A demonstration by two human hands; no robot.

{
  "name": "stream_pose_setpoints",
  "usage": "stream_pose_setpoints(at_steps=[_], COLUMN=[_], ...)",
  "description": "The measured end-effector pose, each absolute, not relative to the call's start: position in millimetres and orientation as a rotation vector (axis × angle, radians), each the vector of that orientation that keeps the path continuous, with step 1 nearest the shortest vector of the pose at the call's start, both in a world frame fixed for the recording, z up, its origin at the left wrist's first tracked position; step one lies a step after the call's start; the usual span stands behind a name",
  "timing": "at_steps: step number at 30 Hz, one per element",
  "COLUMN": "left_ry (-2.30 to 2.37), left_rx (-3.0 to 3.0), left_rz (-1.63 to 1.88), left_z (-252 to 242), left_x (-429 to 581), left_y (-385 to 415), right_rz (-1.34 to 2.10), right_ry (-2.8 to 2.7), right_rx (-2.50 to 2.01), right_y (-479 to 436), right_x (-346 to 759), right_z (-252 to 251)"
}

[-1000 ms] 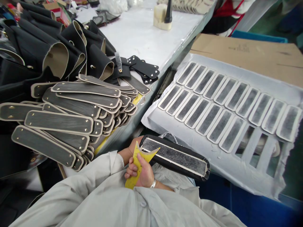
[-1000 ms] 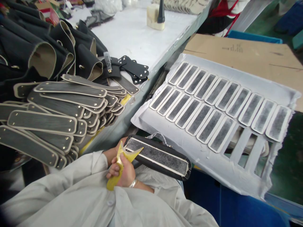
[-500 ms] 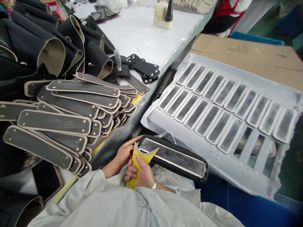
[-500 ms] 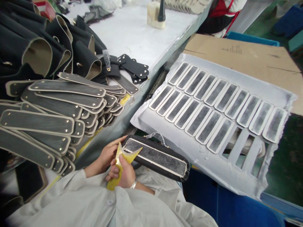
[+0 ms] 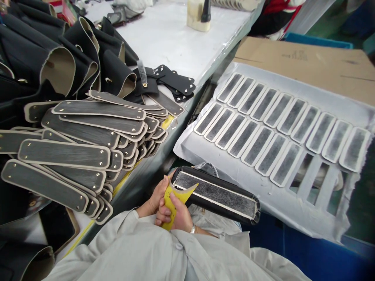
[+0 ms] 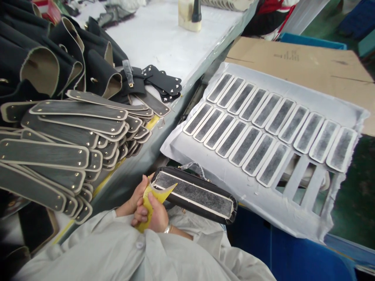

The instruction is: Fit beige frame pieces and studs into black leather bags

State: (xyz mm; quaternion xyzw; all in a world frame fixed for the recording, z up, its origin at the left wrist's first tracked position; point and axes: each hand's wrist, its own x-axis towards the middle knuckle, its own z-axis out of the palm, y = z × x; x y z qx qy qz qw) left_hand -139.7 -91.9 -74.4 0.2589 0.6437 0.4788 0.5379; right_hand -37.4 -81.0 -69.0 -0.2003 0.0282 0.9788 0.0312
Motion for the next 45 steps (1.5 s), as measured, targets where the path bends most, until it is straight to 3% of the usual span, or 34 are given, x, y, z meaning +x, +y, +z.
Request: stream_pose_setpoints(at_steps=[12,28,41,45], left_ry=[1.416,1.404,1.387,1.176], left_rx=[0.507,0.601,0.477,0.402], left_rz=[1.23,1.238,1.309,1.398], left_z=[-56.4,-73.0,-75.5,-72.2], left_x=[-141.4,-140.7,-142.0,-136.0], left_y=[-80.0,-80.2,-76.8,-84.6], right_rz=[2.99,3.027,2.842,2.83], right_ry=[0.07,0.028,-0.066,-0.23], right_rx=[-0.589,-0.522,-0.869,-1.035], right_y=[-74.3,-78.5,-82.2,-78.6], right_x=[-35.6,-30.3,-30.8,-16.9], right_z=[-56.7,-72.6,-65.9,-53.6])
